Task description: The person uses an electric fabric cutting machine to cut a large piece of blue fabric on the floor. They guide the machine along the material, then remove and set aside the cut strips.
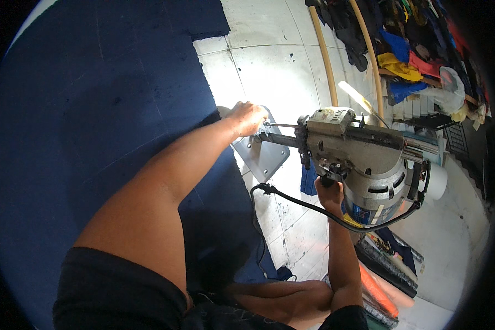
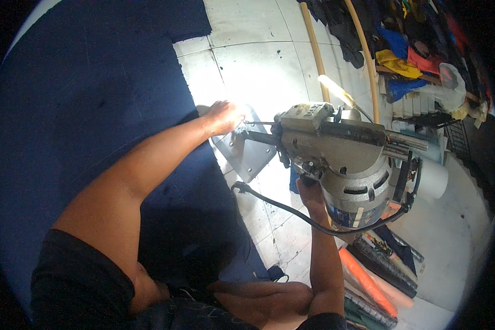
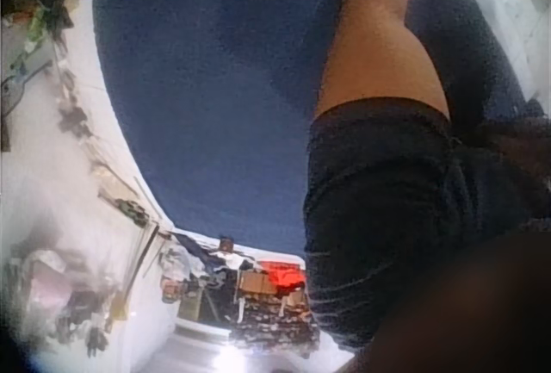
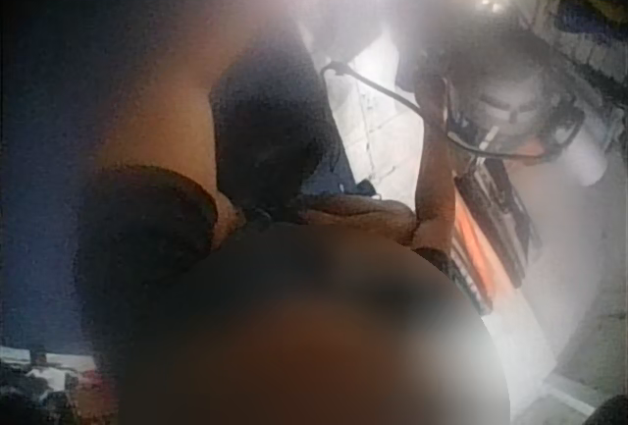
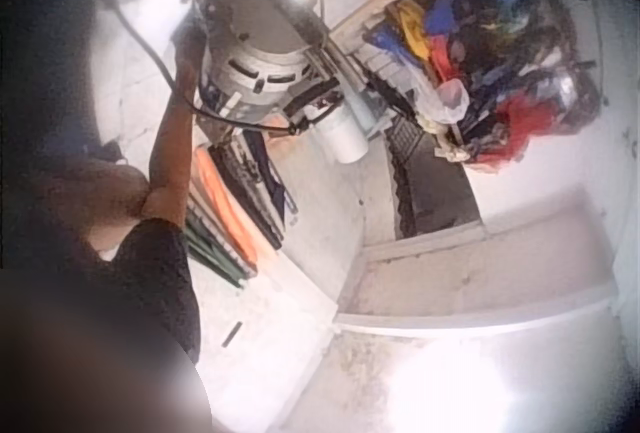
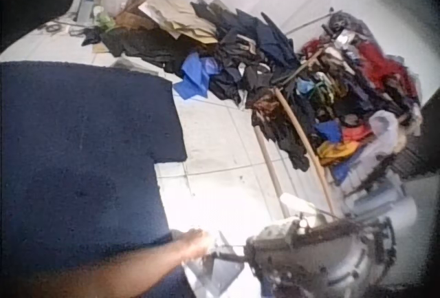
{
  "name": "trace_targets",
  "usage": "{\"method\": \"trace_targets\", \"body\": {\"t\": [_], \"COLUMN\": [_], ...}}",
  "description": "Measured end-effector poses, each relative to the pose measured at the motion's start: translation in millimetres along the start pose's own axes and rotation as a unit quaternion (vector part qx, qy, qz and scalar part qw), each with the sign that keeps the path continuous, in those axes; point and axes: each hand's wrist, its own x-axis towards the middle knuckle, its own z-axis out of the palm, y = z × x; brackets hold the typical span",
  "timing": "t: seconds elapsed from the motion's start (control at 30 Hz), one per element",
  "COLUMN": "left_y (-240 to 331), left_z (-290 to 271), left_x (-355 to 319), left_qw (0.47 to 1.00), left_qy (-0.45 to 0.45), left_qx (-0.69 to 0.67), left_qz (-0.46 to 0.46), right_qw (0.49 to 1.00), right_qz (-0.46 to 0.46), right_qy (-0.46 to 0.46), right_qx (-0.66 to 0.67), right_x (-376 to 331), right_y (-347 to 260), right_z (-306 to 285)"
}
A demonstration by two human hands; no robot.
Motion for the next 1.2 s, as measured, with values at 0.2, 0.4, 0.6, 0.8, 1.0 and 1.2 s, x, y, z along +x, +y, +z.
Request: {"method": "trace_targets", "body": {"t": [0.2, 0.4, 0.6, 0.8, 1.0, 1.2], "left_y": [-3.4, -11.0, -8.2, -19.3, -8.2, -13.9], "left_z": [4.3, 0.1, 2.7, 0.7, 0.3, -1.8], "left_x": [6.8, -6.3, 5.7, -2.1, 3.1, -1.1], "left_qw": [0.999, 1.000, 1.000, 1.000, 1.000, 1.000], "left_qy": [0.013, 0.001, 0.003, 0.017, 0.015, 0.014], "left_qx": [-0.013, 0.020, -0.006, -0.008, -0.023, -0.006], "left_qz": [0.026, -0.014, 0.015, -0.004, -0.007, -0.012], "right_qw": [0.952, 0.981, 0.975, 0.969, 0.780, 0.982], "right_qz": [-0.078, -0.049, -0.041, -0.089, -0.168, -0.072], "right_qy": [0.092, 0.159, 0.153, 0.153, 0.124, 0.138], "right_qx": [-0.280, -0.096, -0.154, -0.172, -0.589, -0.108], "right_x": [-3.5, 13.9, 2.8, 10.8, 4.9, 16.2], "right_y": [-14.0, 28.4, -3.1, 23.2, -10.7, 4.0], "right_z": [-24.4, 37.8, -20.5, 27.6, -54.2, -40.2]}}
